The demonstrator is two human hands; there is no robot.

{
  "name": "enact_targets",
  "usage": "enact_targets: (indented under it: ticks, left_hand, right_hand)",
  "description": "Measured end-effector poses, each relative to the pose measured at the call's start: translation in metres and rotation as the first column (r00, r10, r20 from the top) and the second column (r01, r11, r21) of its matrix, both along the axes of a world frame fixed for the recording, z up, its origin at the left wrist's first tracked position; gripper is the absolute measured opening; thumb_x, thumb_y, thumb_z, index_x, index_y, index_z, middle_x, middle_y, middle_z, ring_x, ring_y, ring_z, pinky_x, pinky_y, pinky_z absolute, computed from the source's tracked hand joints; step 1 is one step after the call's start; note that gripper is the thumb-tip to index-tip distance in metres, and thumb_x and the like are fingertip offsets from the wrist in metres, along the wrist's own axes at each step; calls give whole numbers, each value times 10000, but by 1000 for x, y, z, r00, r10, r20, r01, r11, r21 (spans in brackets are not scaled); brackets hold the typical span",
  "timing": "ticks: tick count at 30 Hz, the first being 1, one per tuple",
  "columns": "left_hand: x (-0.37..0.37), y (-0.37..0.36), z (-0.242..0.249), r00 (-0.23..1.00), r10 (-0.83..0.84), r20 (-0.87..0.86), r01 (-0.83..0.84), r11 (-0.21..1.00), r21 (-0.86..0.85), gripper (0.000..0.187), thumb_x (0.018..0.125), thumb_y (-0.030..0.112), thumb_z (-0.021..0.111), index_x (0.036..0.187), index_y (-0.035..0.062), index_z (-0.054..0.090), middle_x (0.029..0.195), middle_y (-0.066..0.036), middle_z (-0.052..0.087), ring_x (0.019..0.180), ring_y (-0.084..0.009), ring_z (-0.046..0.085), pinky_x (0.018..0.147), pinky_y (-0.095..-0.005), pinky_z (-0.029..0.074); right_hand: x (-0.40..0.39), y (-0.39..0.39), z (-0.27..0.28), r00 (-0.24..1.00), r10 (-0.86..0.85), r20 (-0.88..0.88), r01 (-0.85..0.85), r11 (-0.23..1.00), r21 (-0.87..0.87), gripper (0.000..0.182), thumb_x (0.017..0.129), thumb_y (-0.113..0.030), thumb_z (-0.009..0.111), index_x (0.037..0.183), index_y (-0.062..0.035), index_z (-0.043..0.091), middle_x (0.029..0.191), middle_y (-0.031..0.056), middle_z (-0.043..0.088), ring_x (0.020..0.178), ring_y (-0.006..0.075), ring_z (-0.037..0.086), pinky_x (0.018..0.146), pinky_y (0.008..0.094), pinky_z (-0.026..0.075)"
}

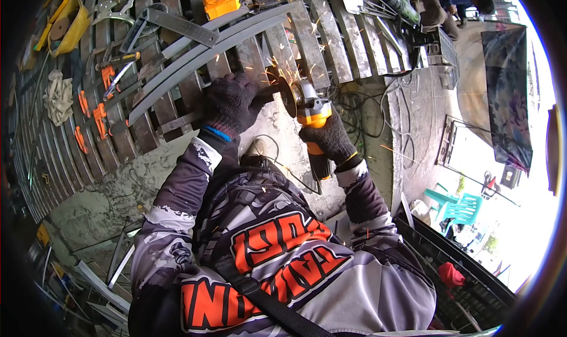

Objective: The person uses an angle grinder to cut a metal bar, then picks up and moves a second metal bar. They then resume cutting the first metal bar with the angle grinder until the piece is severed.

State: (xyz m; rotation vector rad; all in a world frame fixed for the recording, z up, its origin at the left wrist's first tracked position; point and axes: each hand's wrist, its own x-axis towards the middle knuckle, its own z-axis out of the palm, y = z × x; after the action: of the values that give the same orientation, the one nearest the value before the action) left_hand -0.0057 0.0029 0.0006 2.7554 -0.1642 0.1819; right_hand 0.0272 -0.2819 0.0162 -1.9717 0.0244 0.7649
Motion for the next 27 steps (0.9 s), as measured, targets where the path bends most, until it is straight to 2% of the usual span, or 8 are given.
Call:
enact_targets:
  ticks: [3, 6, 13, 17, 19, 22, 25, 27]
  left_hand:
    - [0, 0, -3, 1000, -1, -2, 1, 1000, 3, 312, 794, 389, 782, 952, 124, 731, 1069, -102, 690, 1019, -337, 664, 859, -515, 522]
    - [0, -1, -5, 1000, -1, -6, 1, 1000, -5, 307, 795, 385, 779, 951, 126, 726, 1055, -99, 687, 1018, -332, 666, 857, -509, 525]
    - [-1, 0, -4, 999, -18, 45, 17, 1000, 26, 308, 820, 404, 766, 955, 131, 720, 1054, -92, 680, 1027, -318, 668, 852, -497, 530]
    - [-2, -2, 4, 1000, -10, -10, 11, 998, 56, 326, 827, 420, 762, 977, 133, 717, 1067, -84, 675, 1027, -310, 665, 857, -496, 521]
    - [-3, -1, 5, 999, -25, 29, 22, 997, 77, 364, 793, 338, 762, 1061, 104, 685, 1053, -131, 645, 991, -358, 648, 853, -511, 506]
    - [-4, -3, 10, 999, -40, 4, 40, 995, 90, 336, 818, 331, 739, 1068, 115, 681, 1068, -123, 644, 997, -350, 646, 844, -508, 493]
    - [-9, -12, 13, 998, 40, -52, -34, 993, 115, 307, 836, 323, 729, 1070, 131, 682, 1074, -118, 648, 997, -351, 647, 849, -506, 487]
    - [-12, -14, 10, 998, 40, -40, -35, 993, 114, 302, 844, 326, 726, 1073, 134, 681, 1074, -121, 649, 998, -355, 647, 850, -509, 486]
  right_hand:
    - [0, 2, 5, 997, -1, -73, 3, 1000, 20, 693, 643, -192, 912, 1228, -33, 577, 1034, 86, 705, 912, 213, 690, 837, 373, 578]
    - [-2, -2, -4, 1000, -12, 13, 12, 1000, -16, 699, 642, -181, 912, 1236, -33, 574, 1035, 88, 705, 914, 214, 690, 834, 372, 578]
    - [3, -4, -9, 1000, -5, -13, 5, 1000, -21, 709, 644, -171, 912, 1250, -38, 570, 1040, 88, 704, 913, 214, 684, 834, 375, 577]
    - [4, 1, 1, 1000, -9, 4, 9, 999, 39, 661, 652, -145, 896, 1224, -35, 584, 1026, 81, 695, 905, 204, 676, 824, 369, 576]
    - [3, 4, 9, 1000, -14, 16, 13, 999, 47, 642, 651, -127, 890, 1211, -33, 590, 1020, 77, 692, 901, 199, 674, 819, 363, 576]
    - [-6, -2, 14, 985, -146, -87, 161, 968, 191, 605, 637, -88, 873, 1186, -33, 624, 1004, 62, 696, 876, 180, 672, 804, 342, 577]
    - [-16, -9, 18, 986, -133, -103, 152, 964, 216, 611, 634, -90, 875, 1192, -31, 633, 1009, 61, 703, 869, 178, 674, 806, 343, 578]
    - [-23, -15, 13, 993, -98, -64, 107, 982, 156, 632, 638, -101, 881, 1212, -30, 625, 1028, 60, 706, 892, 178, 675, 825, 340, 575]
